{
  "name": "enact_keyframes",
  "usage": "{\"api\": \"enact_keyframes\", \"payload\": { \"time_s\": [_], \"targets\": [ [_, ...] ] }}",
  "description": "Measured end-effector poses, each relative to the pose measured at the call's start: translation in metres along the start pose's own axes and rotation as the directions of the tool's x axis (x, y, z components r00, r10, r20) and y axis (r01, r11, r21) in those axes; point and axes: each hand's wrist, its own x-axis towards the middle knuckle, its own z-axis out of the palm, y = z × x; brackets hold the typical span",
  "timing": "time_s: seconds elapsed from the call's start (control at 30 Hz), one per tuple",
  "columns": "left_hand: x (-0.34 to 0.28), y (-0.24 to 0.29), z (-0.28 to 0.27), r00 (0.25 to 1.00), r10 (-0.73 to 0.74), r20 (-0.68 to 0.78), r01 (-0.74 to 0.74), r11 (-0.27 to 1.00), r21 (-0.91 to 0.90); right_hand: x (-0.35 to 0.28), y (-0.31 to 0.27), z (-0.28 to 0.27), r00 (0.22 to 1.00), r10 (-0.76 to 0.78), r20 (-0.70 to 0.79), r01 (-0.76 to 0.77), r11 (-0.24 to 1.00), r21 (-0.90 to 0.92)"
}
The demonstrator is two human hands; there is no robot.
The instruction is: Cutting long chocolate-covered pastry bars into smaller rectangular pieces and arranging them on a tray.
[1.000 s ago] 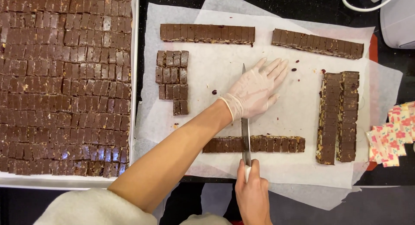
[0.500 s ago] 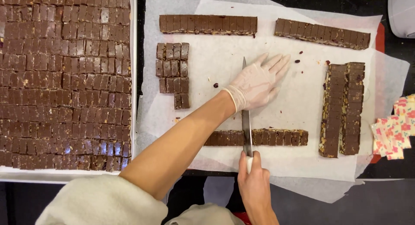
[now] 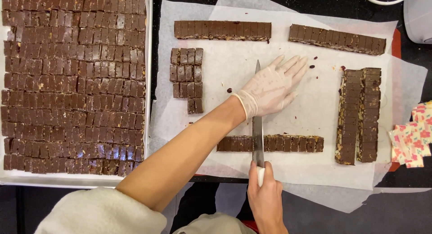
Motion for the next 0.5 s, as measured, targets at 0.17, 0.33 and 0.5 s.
{"api": "enact_keyframes", "payload": {
  "time_s": [0.17,0.33,0.5],
  "targets": [
    [-0.002,-0.004,0.005,1.0,-0.003,-0.002,0.003,0.999,-0.032,0.002,0.003,0.006,1.0,-0.022,-0.002,0.022,0.999,-0.035],
    [-0.003,-0.005,0.009,0.999,-0.026,-0.033,0.024,0.999,-0.039,0.002,0.003,0.011,1.0,0.017,-0.001,-0.017,0.998,-0.057],
    [-0.005,-0.005,0.004,1.0,-0.003,0.016,0.003,1.0,-0.022,0.002,0.013,0.025,0.997,-0.039,-0.064,0.029,0.988,-0.151]
  ]
}}
